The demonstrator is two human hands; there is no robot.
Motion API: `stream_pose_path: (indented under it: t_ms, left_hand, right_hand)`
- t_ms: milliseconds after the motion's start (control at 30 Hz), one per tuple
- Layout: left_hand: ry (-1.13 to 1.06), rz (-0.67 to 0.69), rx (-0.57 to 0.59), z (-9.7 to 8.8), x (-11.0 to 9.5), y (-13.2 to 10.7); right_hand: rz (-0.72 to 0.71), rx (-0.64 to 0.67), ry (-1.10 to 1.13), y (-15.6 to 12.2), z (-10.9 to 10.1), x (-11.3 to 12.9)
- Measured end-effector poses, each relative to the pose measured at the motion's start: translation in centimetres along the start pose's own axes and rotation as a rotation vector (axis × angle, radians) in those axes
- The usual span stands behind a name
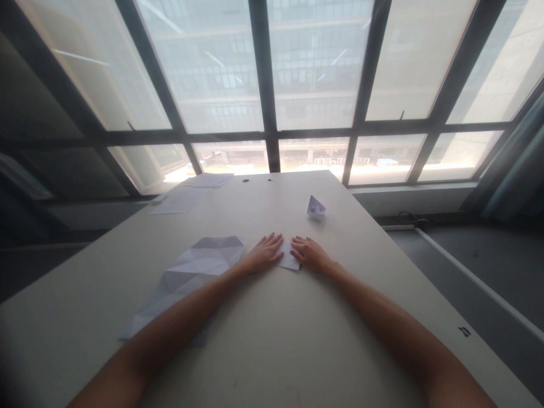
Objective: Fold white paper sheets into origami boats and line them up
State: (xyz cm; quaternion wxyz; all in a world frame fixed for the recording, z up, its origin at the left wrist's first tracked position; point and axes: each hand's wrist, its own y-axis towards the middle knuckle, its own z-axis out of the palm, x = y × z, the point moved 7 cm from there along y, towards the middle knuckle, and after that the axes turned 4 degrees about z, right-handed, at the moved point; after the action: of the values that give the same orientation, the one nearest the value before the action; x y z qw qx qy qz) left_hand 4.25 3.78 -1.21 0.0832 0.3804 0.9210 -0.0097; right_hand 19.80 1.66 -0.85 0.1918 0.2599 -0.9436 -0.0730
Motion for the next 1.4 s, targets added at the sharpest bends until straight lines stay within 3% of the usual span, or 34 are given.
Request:
stream_pose_path:
  t_ms: [267,533,800,1133,1233,1400]
  left_hand:
    - [0.013,-0.126,-0.044,0.2,0.9,0.2]
    - [0.013,-0.048,-0.037,0.2,0.7,0.2]
    - [0.023,0.024,-0.020,0.0,0.1,-0.1]
    - [-0.005,-0.009,-0.073,0.2,0.5,0.2]
    - [-0.007,-0.021,-0.086,0.1,0.6,0.2]
    - [-0.012,-0.024,-0.109,-0.3,0.4,-0.1]
  right_hand:
    - [0.094,-0.083,-0.052,0.0,-0.9,-0.7]
    - [0.049,-0.114,-0.012,0.0,-0.9,-0.9]
    - [-0.058,-0.015,0.014,0.0,0.6,-1.0]
    - [-0.041,-0.087,0.034,0.1,-0.3,-0.6]
    - [-0.091,-0.086,0.045,-0.2,-0.6,-0.1]
    - [-0.295,-0.082,0.154,-1.1,-1.7,2.1]
